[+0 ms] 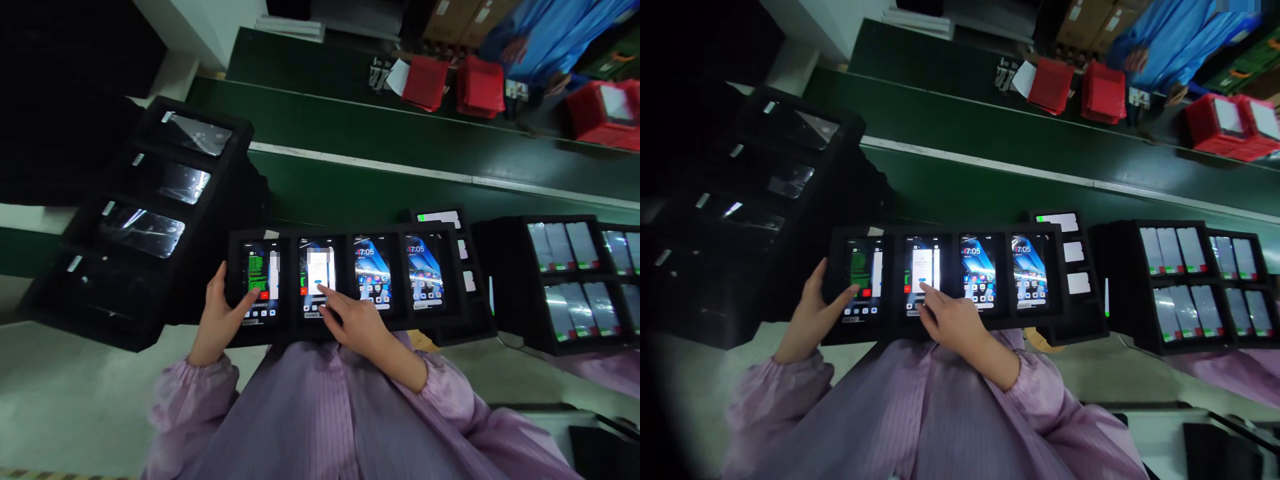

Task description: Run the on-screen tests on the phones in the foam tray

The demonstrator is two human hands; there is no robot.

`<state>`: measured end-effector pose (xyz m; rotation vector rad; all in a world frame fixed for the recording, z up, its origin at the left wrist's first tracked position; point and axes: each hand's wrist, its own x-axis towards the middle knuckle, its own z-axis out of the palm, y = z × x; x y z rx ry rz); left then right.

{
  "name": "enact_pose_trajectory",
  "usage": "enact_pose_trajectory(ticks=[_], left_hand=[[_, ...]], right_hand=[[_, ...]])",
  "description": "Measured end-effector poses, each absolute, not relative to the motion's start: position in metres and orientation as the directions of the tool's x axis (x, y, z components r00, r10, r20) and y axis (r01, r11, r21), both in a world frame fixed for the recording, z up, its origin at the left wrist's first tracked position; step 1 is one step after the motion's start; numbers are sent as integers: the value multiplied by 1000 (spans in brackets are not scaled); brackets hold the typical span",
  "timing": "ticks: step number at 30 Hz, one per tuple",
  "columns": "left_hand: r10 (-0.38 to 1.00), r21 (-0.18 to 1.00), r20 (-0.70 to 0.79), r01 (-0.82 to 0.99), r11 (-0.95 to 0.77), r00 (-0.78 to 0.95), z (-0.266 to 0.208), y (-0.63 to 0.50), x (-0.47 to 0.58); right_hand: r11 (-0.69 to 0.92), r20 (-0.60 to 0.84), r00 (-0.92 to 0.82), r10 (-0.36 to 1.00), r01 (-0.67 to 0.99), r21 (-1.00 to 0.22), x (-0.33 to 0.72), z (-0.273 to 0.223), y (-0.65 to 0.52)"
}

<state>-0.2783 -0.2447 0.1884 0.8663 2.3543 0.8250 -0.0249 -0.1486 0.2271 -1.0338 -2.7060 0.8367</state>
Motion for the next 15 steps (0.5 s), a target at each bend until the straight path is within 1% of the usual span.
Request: enact_pose_trajectory(ticks=[2,7,9,11,15], left_hand=[[694,680,-241,392,620,-678,189,-243,-282],[731,667,-227,444,598,-644,190,-238,-281],[735,676,-227,439,591,-639,188,-239,-280],[728,693,-246,410,593,-640,185,-241,-282],[719,752,-308,303,585,-623,180,-246,-289]], right_hand=[[623,-80,-773,630,564,-542,-28,225,-149],[536,-88,-668,739,662,-524,-23,224,-148],[531,-65,-653,754,666,-524,-21,225,-148],[562,-32,-680,732,630,-536,-21,225,-148],[644,13,-765,644,534,-547,-30,224,-148]])
